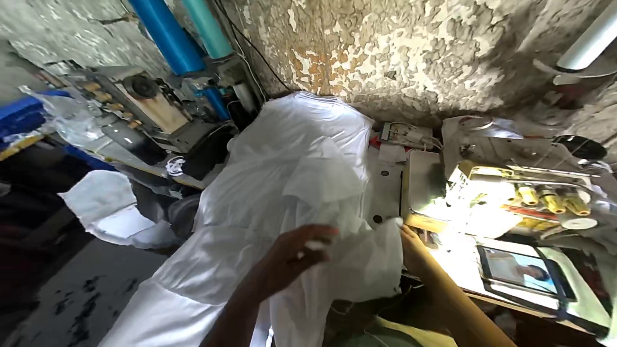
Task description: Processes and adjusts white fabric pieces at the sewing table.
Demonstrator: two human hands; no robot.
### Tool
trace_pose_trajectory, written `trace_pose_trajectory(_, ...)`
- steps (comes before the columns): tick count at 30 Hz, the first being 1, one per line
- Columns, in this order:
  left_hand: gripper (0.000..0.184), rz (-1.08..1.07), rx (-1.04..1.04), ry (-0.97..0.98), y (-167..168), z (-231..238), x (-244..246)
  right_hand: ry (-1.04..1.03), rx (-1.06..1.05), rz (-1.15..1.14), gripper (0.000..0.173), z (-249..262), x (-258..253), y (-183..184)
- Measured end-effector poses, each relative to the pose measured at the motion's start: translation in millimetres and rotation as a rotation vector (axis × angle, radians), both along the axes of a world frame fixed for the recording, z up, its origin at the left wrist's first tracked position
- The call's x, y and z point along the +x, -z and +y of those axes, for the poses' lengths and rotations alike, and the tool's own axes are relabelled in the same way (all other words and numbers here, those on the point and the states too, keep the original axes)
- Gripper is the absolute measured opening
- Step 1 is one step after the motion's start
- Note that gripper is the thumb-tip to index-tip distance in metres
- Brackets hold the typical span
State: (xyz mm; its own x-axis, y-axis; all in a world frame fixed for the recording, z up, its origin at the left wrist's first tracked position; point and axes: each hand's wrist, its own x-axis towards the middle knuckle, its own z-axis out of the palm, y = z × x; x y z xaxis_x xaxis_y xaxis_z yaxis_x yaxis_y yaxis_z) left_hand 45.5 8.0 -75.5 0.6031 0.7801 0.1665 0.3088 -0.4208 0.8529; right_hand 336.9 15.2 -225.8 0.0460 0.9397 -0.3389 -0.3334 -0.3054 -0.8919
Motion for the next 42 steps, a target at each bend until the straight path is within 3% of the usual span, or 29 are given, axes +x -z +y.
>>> trace_pose_trajectory(2, 0.044, 0.272, 0.076, -0.186, 15.8, 31.7, 13.4, -0.164, -0.013, 0.022, 0.049, 9.9, -20.0, 2.8)
trace_pose_trajectory(4, 0.062, 0.503, 0.144, -0.288, 48.7, 71.5, 27.2, -0.342, 0.025, -0.046, 0.049, 1.6, -44.9, 0.7)
trace_pose_trajectory(7, 0.084, 0.744, 0.075, -0.314, 104.2, 124.3, 42.4, -0.301, 0.194, -0.355, 0.029, -13.2, -63.9, 10.3)
trace_pose_trajectory(8, 0.081, 0.775, 0.071, -0.318, 116.8, 135.3, 46.7, -0.201, 0.258, -0.499, 0.030, -12.8, -61.6, 17.9)
trace_pose_trajectory(10, 0.056, 0.741, 0.105, -0.334, 127.4, 146.2, 55.1, -0.068, 0.268, -0.607, 0.048, -3.9, -48.4, 28.2)
trace_pose_trajectory(12, 0.040, 0.655, 0.103, -0.328, 122.6, 150.7, 58.7, -0.068, 0.184, -0.539, 0.059, 6.2, -42.8, 27.5)
trace_pose_trajectory(13, 0.037, 0.593, 0.106, -0.332, 120.1, 152.6, 56.9, -0.105, 0.125, -0.478, 0.056, 9.1, -45.3, 21.9)
trace_pose_trajectory(16, 0.034, 0.553, 0.065, -0.339, 97.6, 152.7, 41.2, -0.262, -0.002, -0.306, 0.026, 14.5, -55.6, 8.0)
trace_pose_trajectory(18, 0.032, 0.613, 0.059, -0.298, 83.3, 144.5, 26.5, -0.266, 0.021, -0.227, 0.019, 15.3, -60.8, 5.5)
trace_pose_trajectory(21, 0.047, 0.649, 0.042, -0.177, 89.7, 121.2, 15.0, -0.254, 0.109, -0.219, 0.023, 16.4, -64.1, 1.3)
trace_pose_trajectory(24, 0.054, 0.689, 0.034, -0.121, 107.1, 111.1, 9.1, -0.299, 0.009, -0.218, 0.027, 17.4, -63.4, -5.0)
trace_pose_trajectory(26, 0.054, 0.710, 0.120, -0.180, 118.8, 113.7, 7.6, -0.264, -0.025, -0.184, 0.028, 14.4, -61.3, -5.2)
trace_pose_trajectory(29, 0.030, 0.589, 0.235, -0.282, 130.5, 120.5, 5.7, -0.155, 0.076, -0.271, 0.022, 6.2, -52.8, -6.8)
trace_pose_trajectory(32, 0.031, 0.356, 0.139, -0.488, 107.6, 129.9, -13.0, -0.033, 0.134, -0.453, 0.027, -9.6, -26.6, -17.6)
trace_pose_trajectory(34, 0.041, 0.204, 0.078, -0.700, 92.8, 145.6, -64.5, 0.038, 0.158, -0.465, 0.024, -23.7, -8.2, -20.0)
trace_pose_trajectory(36, 0.053, 0.176, 0.197, -0.830, 114.0, 178.7, -166.0, 0.060, 0.158, -0.453, 0.019, -39.3, 5.3, -15.0)
trace_pose_trajectory(37, 0.054, 0.179, 0.339, -0.856, 130.1, 196.4, -221.0, 0.054, 0.155, -0.430, 0.018, -46.3, 10.6, -11.1)
trace_pose_trajectory(39, 0.051, 0.353, 0.862, -0.723, 138.4, 203.5, -305.1, -0.001, 0.097, -0.333, 0.017, -57.6, 16.1, -3.4)
trace_pose_trajectory(40, 0.046, 0.447, 0.516, -1.044, 95.6, 163.1, -247.7, -0.049, 0.036, -0.305, 0.017, -61.7, 16.8, 0.6)
trace_pose_trajectory(41, 0.046, 0.450, 0.274, -1.222, 57.5, 139.9, -193.9, -0.109, -0.012, -0.303, 0.018, -65.3, 16.2, 5.7)
trace_pose_trajectory(42, 0.049, 0.482, 0.208, -1.254, 35.3, 125.1, -159.2, -0.175, -0.037, -0.320, 0.020, -68.0, 14.1, 11.5)
